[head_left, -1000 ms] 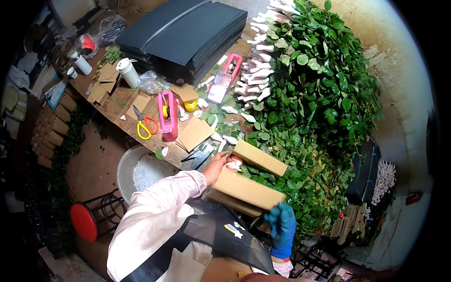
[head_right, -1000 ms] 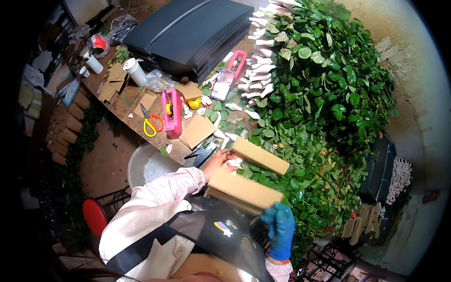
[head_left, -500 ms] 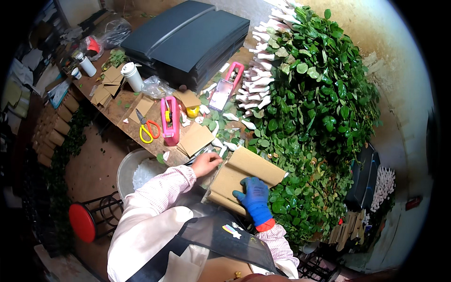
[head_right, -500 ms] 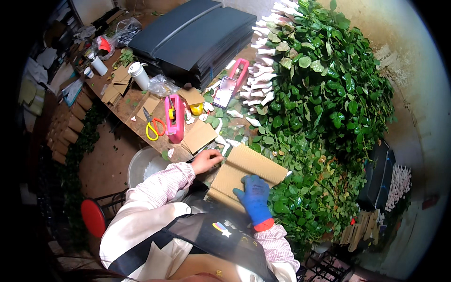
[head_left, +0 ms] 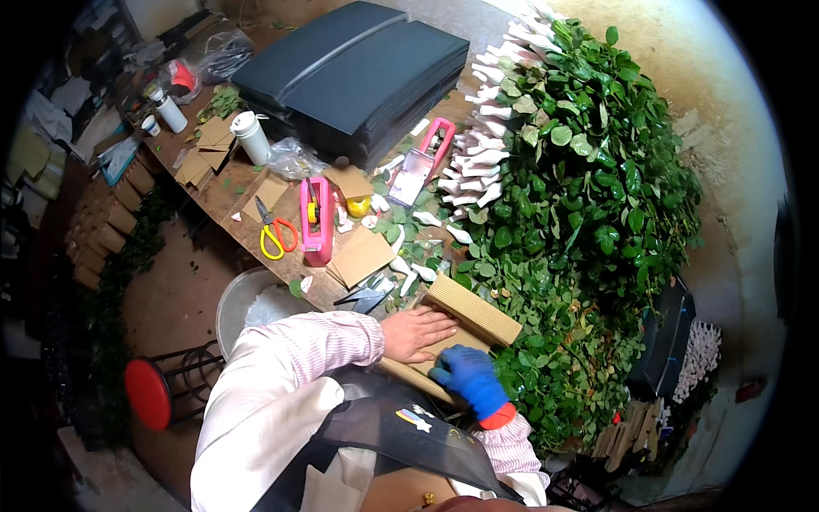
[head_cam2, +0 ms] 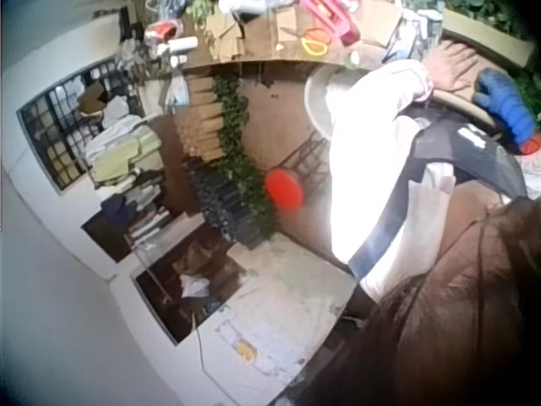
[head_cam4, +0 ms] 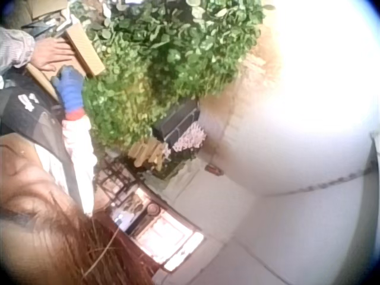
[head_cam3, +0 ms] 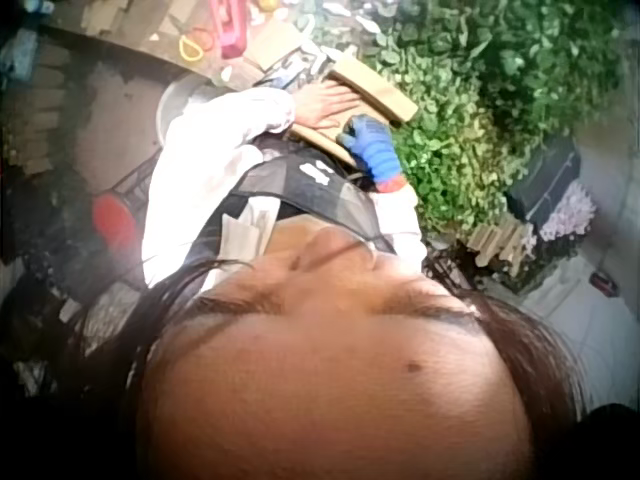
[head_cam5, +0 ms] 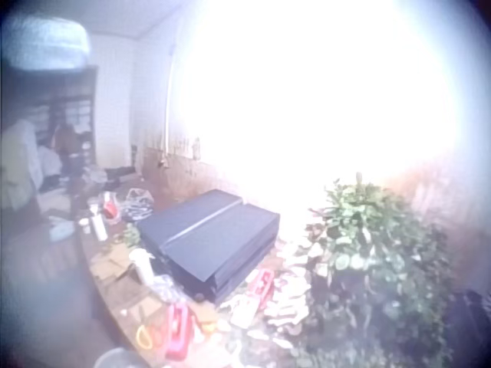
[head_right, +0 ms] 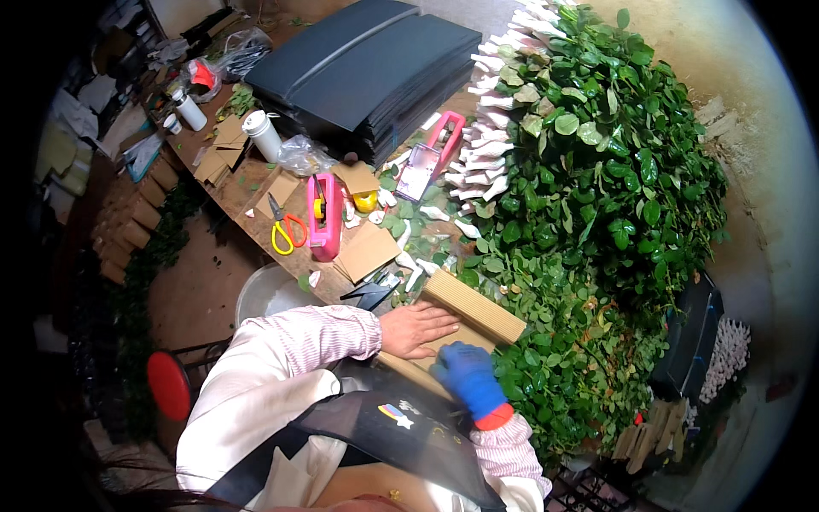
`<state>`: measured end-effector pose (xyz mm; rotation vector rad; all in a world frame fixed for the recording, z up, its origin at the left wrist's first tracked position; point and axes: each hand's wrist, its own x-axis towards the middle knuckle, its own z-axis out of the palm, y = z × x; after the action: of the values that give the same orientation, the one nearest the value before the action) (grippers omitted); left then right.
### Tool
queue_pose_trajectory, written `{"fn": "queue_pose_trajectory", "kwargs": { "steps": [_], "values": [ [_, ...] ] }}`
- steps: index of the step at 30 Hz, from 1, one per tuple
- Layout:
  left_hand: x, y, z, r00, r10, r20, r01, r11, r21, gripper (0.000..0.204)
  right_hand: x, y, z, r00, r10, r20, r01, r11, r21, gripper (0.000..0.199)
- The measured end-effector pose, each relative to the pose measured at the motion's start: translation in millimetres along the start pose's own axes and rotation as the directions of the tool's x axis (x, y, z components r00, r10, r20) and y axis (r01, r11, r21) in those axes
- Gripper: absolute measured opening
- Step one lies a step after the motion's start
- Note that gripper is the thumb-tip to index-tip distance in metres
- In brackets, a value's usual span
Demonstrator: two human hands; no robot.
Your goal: The person assembles small cardboard boxes and fills them with green leafy material and white flower-like items. They repeatedly open the boxes, place the contents inside, and close the flaps. The process is repeated for multiple boxes on a cluttered workbench.
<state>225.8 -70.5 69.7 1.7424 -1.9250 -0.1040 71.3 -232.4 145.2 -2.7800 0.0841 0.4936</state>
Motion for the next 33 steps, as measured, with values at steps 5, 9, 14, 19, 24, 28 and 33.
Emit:
{"fn": "queue_pose_trajectory", "kwargs": {
  "steps": [5,9,14,19,24,28,33],
  "values": [
    [3.4,0.6,-1.2,1.0,0.002,0.013,-0.002,1.0,-0.025,0.073,27.7,1.8,12.3,0.982,-0.114,0.151,0.114,0.993,0.005,0.027],
    [-9.0,-16.3,63.2,0.989,-0.131,-0.067,0.083,0.874,-0.48,0.075,59.7,-54.8,-45.1,0.931,-0.351,-0.097,0.359,0.93,0.082,0.026],
    [-33.4,-23.2,104.4,0.962,-0.176,0.208,0.263,0.797,-0.544,0.071,196.5,-90.4,10.3,0.856,-0.37,-0.361,0.273,0.917,-0.292,0.045],
    [-45.7,-46.3,160.7,0.84,-0.166,0.517,0.456,0.733,-0.504,0.083,264.8,-87.3,66.6,0.845,-0.378,-0.379,0.189,0.873,-0.45,0.041],
    [-27.7,-16.9,56.2,0.672,-0.254,0.695,0.584,0.759,-0.288,0.073,253.5,-87.0,52.2,0.918,-0.349,-0.187,0.235,0.86,-0.454,0.021],
    [-20.4,-19.8,52.2,0.91,-0.173,0.376,0.338,0.834,-0.436,0.068,244.4,-89.8,54.3,0.931,-0.334,-0.15,0.243,0.87,-0.428,0.023],
    [-10.7,-15.4,47.4,0.998,-0.067,-0.023,0.063,0.99,-0.124,0.059,168.1,-96.0,-23.7,0.789,-0.378,-0.485,0.389,0.917,-0.084,0.04]
  ]
}}
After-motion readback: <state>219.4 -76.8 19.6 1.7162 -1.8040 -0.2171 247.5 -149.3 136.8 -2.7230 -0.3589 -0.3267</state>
